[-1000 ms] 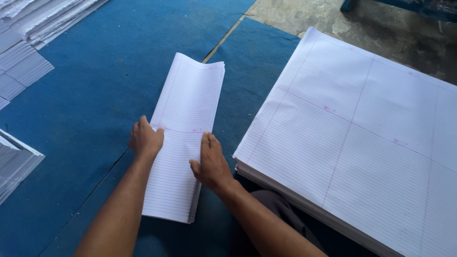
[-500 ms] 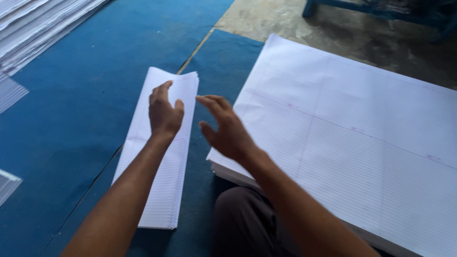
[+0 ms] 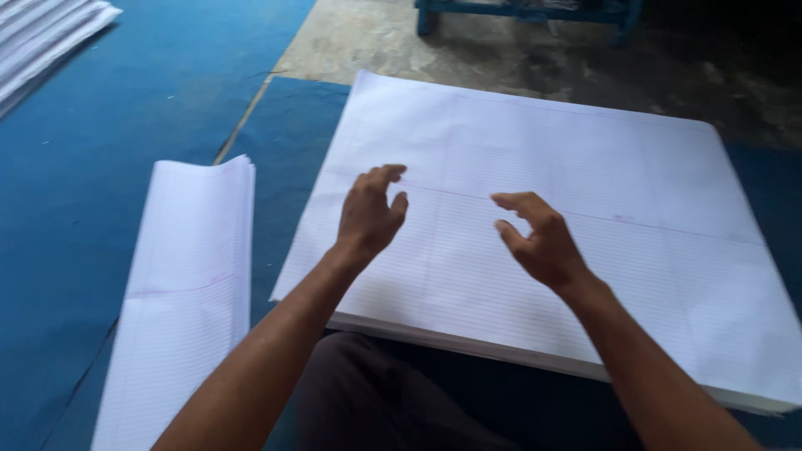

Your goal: The person folds a large sheet of lined paper in half using a ruler to crease the fold. They repeat this process for multiple sheets, stacking the folded sheets to the side.

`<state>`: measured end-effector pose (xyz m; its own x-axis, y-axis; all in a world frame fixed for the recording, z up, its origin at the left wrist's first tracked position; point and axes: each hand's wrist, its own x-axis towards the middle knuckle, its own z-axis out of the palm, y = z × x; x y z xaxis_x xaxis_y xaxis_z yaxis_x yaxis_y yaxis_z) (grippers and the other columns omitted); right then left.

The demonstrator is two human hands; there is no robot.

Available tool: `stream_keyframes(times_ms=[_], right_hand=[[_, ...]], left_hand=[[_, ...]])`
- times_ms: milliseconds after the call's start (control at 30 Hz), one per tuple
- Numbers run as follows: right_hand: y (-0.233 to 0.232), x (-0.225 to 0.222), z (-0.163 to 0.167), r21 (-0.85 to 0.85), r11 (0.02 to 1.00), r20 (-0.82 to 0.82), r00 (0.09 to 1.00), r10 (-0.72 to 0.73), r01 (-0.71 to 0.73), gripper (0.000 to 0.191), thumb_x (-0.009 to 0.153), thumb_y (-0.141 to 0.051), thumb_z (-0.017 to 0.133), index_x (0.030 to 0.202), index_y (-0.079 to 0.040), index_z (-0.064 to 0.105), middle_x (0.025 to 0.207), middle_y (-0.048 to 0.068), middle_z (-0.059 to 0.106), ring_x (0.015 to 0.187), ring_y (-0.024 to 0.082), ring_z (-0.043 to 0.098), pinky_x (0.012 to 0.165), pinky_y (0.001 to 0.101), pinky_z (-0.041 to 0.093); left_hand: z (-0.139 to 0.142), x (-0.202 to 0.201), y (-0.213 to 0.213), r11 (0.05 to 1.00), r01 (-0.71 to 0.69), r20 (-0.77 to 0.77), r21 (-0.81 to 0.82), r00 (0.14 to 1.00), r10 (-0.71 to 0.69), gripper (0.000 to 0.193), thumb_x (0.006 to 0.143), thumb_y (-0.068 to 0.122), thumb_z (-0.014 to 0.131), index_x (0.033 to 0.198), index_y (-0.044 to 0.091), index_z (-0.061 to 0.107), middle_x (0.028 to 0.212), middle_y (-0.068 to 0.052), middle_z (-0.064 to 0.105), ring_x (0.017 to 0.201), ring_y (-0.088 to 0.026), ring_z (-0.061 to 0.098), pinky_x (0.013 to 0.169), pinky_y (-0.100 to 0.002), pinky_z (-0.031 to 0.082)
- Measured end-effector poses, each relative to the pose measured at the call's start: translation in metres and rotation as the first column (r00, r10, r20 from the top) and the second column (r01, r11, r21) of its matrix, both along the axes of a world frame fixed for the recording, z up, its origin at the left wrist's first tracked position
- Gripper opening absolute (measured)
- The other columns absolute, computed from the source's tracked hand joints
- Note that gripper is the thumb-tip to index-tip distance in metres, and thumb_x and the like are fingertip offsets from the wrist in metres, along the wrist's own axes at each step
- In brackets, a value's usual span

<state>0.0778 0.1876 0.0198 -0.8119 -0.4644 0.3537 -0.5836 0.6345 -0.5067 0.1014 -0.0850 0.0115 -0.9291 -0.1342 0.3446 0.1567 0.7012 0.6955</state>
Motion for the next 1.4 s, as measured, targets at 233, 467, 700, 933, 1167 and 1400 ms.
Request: stream_keyframes(times_ms=[233, 467, 700, 933, 1167, 1400], right_hand=[[0.160, 0.019, -0.001, 0.156, 0.933, 0.054, 0.941, -0.335, 0.323, 0.035, 0.091, -0.014, 0.065, 0.125, -0.008, 0.067, 0.123, 0.013, 0.070, 0.111, 0.025, 0.068, 0.091, 0.0410, 0.058], [0.307, 0.040, -0.025, 0.345, 0.716, 0.051, 0.750, -0.660, 0.606, 0.045, 0.090, -0.022, 0.071, 0.132, -0.008, 0.067, 0.127, 0.015, 0.069, 0.111, 0.027, 0.069, 0.093, 0.0425, 0.057], [0.415, 0.057, -0.049, 0.393, 0.491, 0.187, 0.455, -0.871, 0.778, 0.056, 0.089, -0.029, 0.074, 0.137, -0.002, 0.063, 0.129, 0.023, 0.067, 0.116, 0.037, 0.065, 0.097, 0.0492, 0.052], [0.438, 0.076, -0.051, 0.268, 0.475, 0.516, 0.292, -0.805, 0.838, 0.034, 0.087, -0.023, 0.074, 0.110, 0.002, 0.078, 0.088, 0.026, 0.079, 0.073, 0.032, 0.074, 0.068, 0.0377, 0.054], [0.441, 0.082, -0.048, 0.152, 0.459, 0.595, 0.290, -0.749, 0.875, 0.028, 0.085, -0.021, 0.076, 0.099, 0.003, 0.078, 0.080, 0.022, 0.077, 0.064, 0.026, 0.071, 0.058, 0.0301, 0.052], [0.427, 0.086, -0.029, 0.302, 0.407, 0.447, 0.249, -0.859, 0.862, 0.022, 0.081, -0.023, 0.083, 0.093, -0.005, 0.081, 0.073, 0.016, 0.077, 0.060, 0.022, 0.067, 0.054, 0.0269, 0.047]], left_hand=[[0.003, -0.008, 0.108, 0.950, 0.307, 0.095, -0.045, 0.949, -0.302, 0.031, 0.091, 0.011, 0.066, 0.122, 0.007, 0.067, 0.127, -0.010, 0.067, 0.120, -0.026, 0.060, 0.106, -0.043, 0.047], [-0.003, -0.010, 0.204, 0.890, 0.455, 0.107, -0.045, 0.887, -0.448, 0.027, 0.092, 0.013, 0.066, 0.118, 0.006, 0.069, 0.124, -0.010, 0.068, 0.120, -0.027, 0.058, 0.106, -0.042, 0.048], [-0.012, -0.001, 0.305, 0.836, 0.543, 0.203, 0.072, 0.813, -0.546, 0.027, 0.091, 0.013, 0.066, 0.116, 0.008, 0.071, 0.126, -0.009, 0.067, 0.118, -0.028, 0.057, 0.104, -0.042, 0.047], [-0.024, 0.007, 0.381, 0.785, 0.600, 0.207, 0.156, 0.757, -0.620, 0.028, 0.090, 0.014, 0.065, 0.117, 0.009, 0.071, 0.126, -0.009, 0.066, 0.118, -0.028, 0.056, 0.100, -0.042, 0.050], [-0.030, 0.008, 0.427, 0.767, 0.588, 0.165, 0.255, 0.756, -0.634, 0.026, 0.092, 0.016, 0.063, 0.116, 0.010, 0.073, 0.122, -0.011, 0.068, 0.114, -0.027, 0.062, 0.098, -0.041, 0.053], [-0.028, 0.010, 0.461, 0.721, 0.605, 0.193, 0.338, 0.705, -0.682, 0.028, 0.092, 0.016, 0.061, 0.118, 0.010, 0.071, 0.122, -0.011, 0.068, 0.100, -0.026, 0.069, 0.091, -0.040, 0.056]])
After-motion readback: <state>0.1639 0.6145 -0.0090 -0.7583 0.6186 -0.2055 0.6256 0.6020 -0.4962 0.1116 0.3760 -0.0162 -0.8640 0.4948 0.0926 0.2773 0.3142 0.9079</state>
